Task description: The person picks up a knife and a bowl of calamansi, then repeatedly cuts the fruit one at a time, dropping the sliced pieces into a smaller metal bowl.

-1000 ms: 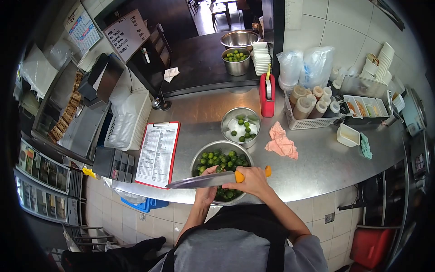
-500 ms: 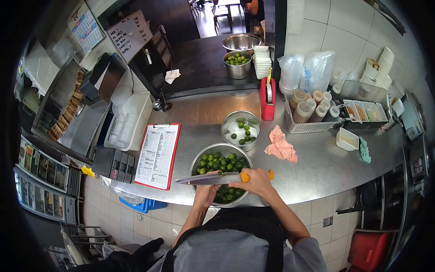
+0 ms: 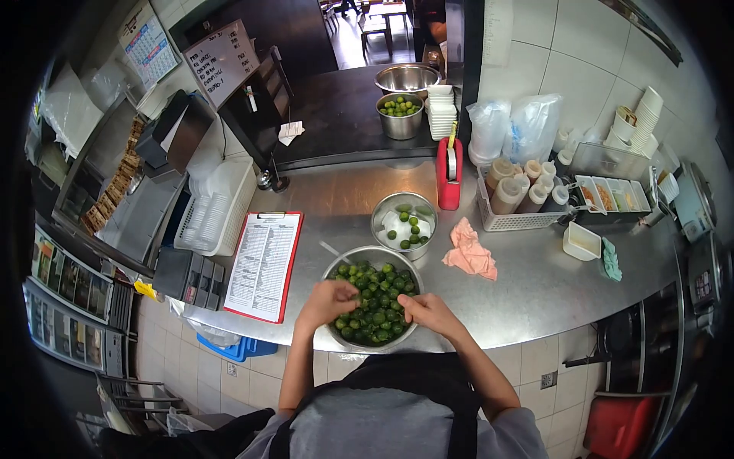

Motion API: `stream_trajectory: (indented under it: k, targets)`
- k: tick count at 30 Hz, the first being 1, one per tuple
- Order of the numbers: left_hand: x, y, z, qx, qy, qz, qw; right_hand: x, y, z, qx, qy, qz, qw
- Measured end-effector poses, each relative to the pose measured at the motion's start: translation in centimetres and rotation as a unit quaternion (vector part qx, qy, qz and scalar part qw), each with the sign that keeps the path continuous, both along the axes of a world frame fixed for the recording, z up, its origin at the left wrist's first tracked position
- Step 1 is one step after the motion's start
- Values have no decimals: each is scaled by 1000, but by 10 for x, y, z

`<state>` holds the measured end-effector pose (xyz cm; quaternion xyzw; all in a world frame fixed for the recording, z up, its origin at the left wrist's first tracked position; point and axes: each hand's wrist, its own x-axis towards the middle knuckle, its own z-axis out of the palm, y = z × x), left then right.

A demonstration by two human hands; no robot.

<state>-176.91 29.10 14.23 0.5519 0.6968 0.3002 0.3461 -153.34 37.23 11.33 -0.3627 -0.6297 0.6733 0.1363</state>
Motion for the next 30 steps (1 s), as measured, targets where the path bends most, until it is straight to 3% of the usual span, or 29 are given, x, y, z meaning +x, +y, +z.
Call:
stream_trajectory:
  k: [3, 5, 7, 10, 12, 15, 18, 21, 24, 30]
  targets:
    - [10, 37, 2, 85, -13, 49, 995, 3, 0, 0, -40, 54, -28, 997]
    - [20, 66, -14, 191, -118, 104, 969, 4, 4, -1, -27, 57, -41, 997]
    - [30, 80, -19, 204, -192, 100, 955, 6, 4, 2, -39, 64, -64, 995]
    - [34, 82, -36, 179, -119, 54, 975, 10, 8, 4, -42, 63, -86, 993]
    - [34, 74, -43, 76, 23, -5, 997, 11, 8, 0, -41, 61, -95, 993]
    - [54, 62, -50, 55, 181, -27, 982, 11, 9, -5, -37, 62, -101, 992]
    - [57, 61, -59, 89, 160, -12, 983, 10, 10, -6, -17, 56, -110, 992]
    - [53, 50, -47, 136, 48, -3, 990, 5, 13, -10, 47, 39, -127, 990]
    - [55, 32, -31, 107, -110, -14, 988, -3, 10, -14, 85, 49, -133, 986]
    - [61, 7, -21, 173, -90, -19, 981, -14, 9, -8, 37, 54, -98, 993]
